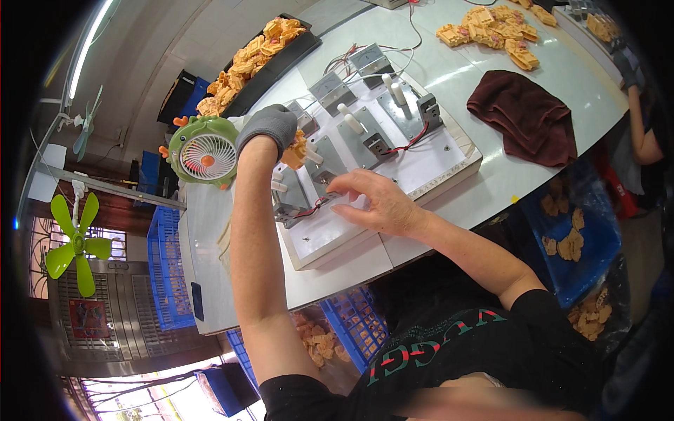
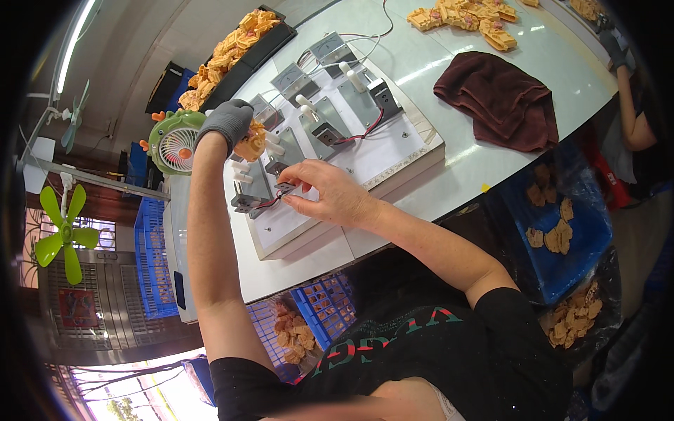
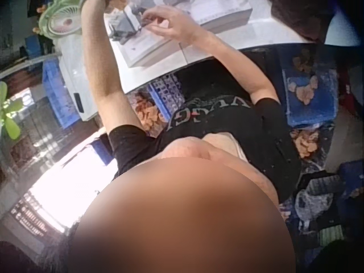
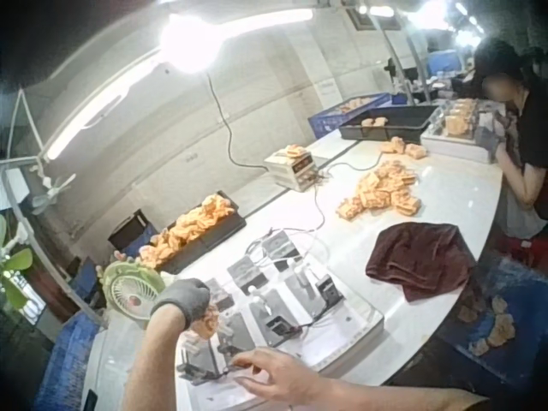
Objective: The person tests electronic housing components using a continuity tester with probes, then sorts the components into bins by hand.
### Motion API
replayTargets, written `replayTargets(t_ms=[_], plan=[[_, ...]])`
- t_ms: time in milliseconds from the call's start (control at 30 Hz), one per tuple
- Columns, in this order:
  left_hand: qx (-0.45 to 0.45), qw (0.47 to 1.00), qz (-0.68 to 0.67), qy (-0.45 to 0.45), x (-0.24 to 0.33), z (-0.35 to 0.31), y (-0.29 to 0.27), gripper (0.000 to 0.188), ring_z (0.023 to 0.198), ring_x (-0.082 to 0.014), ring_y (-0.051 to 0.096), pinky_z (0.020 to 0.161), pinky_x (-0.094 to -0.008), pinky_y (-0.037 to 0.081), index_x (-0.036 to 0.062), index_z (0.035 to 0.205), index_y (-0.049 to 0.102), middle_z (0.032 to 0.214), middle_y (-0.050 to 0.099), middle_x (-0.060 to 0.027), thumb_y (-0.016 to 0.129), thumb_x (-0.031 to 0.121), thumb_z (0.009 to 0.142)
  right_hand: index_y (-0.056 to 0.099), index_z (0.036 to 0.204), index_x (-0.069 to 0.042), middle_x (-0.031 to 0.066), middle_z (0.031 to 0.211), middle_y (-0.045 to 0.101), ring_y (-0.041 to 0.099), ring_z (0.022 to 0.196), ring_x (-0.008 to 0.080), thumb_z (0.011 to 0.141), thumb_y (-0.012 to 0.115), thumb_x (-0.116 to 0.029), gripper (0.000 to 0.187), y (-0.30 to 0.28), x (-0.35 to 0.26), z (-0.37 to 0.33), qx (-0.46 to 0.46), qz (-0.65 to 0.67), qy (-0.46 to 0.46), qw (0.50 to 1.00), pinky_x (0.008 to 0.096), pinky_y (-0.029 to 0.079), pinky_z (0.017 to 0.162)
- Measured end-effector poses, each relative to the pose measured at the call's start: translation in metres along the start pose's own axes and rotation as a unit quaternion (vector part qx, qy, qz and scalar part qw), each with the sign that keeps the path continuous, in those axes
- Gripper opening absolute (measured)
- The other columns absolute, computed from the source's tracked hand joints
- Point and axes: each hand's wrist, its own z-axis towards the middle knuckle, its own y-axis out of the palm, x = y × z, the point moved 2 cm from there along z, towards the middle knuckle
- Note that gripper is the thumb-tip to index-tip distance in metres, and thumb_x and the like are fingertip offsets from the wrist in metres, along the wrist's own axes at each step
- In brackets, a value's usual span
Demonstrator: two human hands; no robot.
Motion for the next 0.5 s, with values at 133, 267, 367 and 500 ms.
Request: replayTargets(t_ms=[133, 267, 367, 500], plan=[[-0.071, 0.983, 0.153, 0.077, 0.007, 0.016, 0.006, 0.038, 0.098, -0.0332, 0.072, 0.090, -0.0392, 0.054, 0.0008, 0.111, 0.072, 0.109, 0.074, -0.0186, 0.050, 0.025, 0.090, 0.066, 0.119, -0.007, 0.0068, 0.103, 0.066, 0.061, 0.087, 0.0191, 0.089, 0.077, -0.020, 0.035, -0.001, -0.002, 0.000, 0.008, 0.019, 0.004, 1.000, 0.0324, 0.054, 0.083], [-0.066, 0.995, 0.037, 0.058, 0.004, 0.014, 0.028, 0.046, 0.106, -0.0368, 0.071, 0.094, -0.0414, 0.053, -0.0002, 0.117, 0.072, 0.116, 0.073, -0.0222, 0.051, 0.030, 0.090, 0.065, 0.119, -0.008, 0.0060, 0.102, 0.066, 0.060, 0.085, 0.0187, 0.090, 0.077, -0.020, 0.034, 0.001, 0.000, 0.000, 0.008, 0.016, -0.008, 1.000, 0.0324, 0.053, 0.082], [-0.043, 0.997, -0.008, 0.068, 0.004, 0.009, 0.047, 0.053, 0.113, -0.0361, 0.069, 0.099, -0.0406, 0.051, 0.0008, 0.123, 0.070, 0.121, 0.071, -0.0233, 0.048, 0.038, 0.092, 0.065, 0.119, -0.008, 0.0059, 0.101, 0.065, 0.060, 0.084, 0.0188, 0.089, 0.077, -0.020, 0.034, 0.001, 0.002, -0.001, 0.010, 0.010, -0.018, 1.000, 0.0325, 0.053, 0.082], [-0.040, 0.991, -0.114, 0.061, 0.002, 0.003, 0.049, 0.065, 0.125, -0.0388, 0.062, 0.108, -0.0415, 0.044, 0.0057, 0.137, 0.062, 0.133, 0.065, -0.0248, 0.048, 0.052, 0.094, 0.065, 0.118, -0.007, 0.0070, 0.102, 0.065, 0.060, 0.084, 0.0196, 0.090, 0.076, -0.019, 0.033, 0.002, 0.001, 0.000, 0.006, 0.004, -0.003, 1.000, 0.0327, 0.053, 0.082]])
